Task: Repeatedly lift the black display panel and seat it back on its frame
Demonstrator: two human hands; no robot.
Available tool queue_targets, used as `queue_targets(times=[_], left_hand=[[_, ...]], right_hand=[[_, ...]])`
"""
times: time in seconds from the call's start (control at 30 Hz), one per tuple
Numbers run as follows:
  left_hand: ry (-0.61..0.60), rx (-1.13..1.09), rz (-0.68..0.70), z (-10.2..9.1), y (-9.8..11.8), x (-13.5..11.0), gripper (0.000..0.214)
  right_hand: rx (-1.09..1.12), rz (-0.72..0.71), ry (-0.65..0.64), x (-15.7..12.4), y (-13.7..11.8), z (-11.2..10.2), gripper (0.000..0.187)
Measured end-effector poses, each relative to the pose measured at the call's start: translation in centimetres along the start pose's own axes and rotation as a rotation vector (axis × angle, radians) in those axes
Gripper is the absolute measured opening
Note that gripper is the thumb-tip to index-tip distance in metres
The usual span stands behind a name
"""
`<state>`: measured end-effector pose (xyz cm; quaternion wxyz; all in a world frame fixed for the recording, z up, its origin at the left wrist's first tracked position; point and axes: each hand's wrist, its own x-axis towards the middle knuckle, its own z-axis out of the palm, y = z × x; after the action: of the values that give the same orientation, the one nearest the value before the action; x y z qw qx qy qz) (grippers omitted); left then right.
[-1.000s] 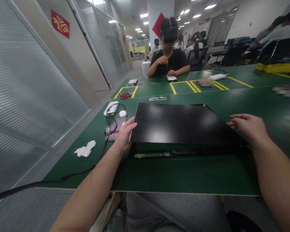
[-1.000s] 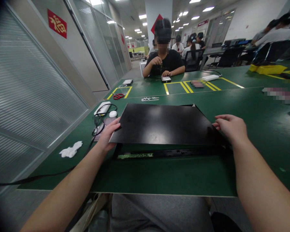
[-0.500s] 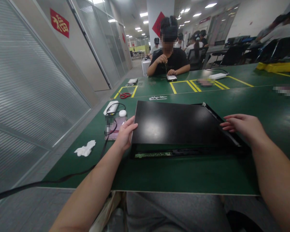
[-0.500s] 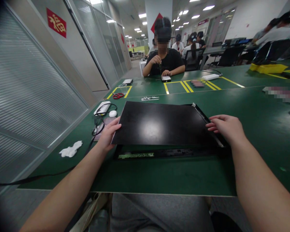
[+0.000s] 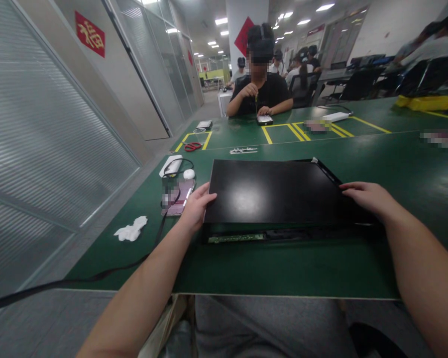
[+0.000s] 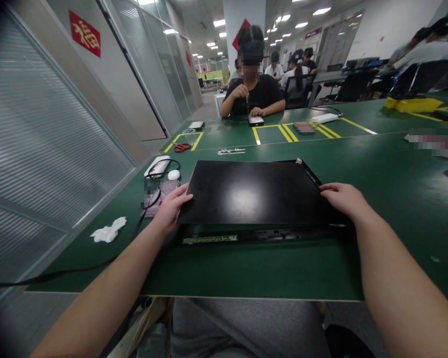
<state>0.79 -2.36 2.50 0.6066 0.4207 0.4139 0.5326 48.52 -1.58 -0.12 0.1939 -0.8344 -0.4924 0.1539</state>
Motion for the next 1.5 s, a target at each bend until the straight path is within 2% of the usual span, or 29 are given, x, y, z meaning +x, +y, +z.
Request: queue_targets(times=[0.1,0.23,0.3,0.4,0.53,0.93,1.3,1.5], left_hand=[[0.018,0.047,-0.002,0.1,-0.3,-0.1,0.058],[0.044,0.207,0.072,-0.4,-1.1,0.3,0.06],[0.053,0.331,0.122,-1.1,-1.6,0.7,0.058],[0.137,0.592,0.212,-2.4,-2.2,1.5,0.053],[0.14,0.746,0.227,-3.8,-3.2,2.2,0.051],[0.083,0.841,0.198,-3.6,-3.3,2.2,0.05],[0.108,0.863,0.173,-3.5,-3.4,2.2,0.048],[0.101,0.863,0.17,-3.4,-3.3,2.2,0.049]], right_hand=[[-0.047,-0.015,-0.038,0.4,0.2,0.3,0.042],[-0.073,-0.027,-0.044,0.5,0.2,0.4,0.046],[-0.083,-0.035,-0.042,0.6,0.3,0.4,0.046],[-0.095,-0.048,-0.035,0.6,0.4,0.5,0.046],[-0.114,-0.054,-0.036,0.6,0.4,0.6,0.047],[-0.166,-0.079,-0.052,0.4,0.0,0.4,0.051],[-0.171,-0.102,-0.014,1.0,0.9,0.7,0.047],[-0.178,-0.093,-0.027,0.5,0.3,0.3,0.047]])
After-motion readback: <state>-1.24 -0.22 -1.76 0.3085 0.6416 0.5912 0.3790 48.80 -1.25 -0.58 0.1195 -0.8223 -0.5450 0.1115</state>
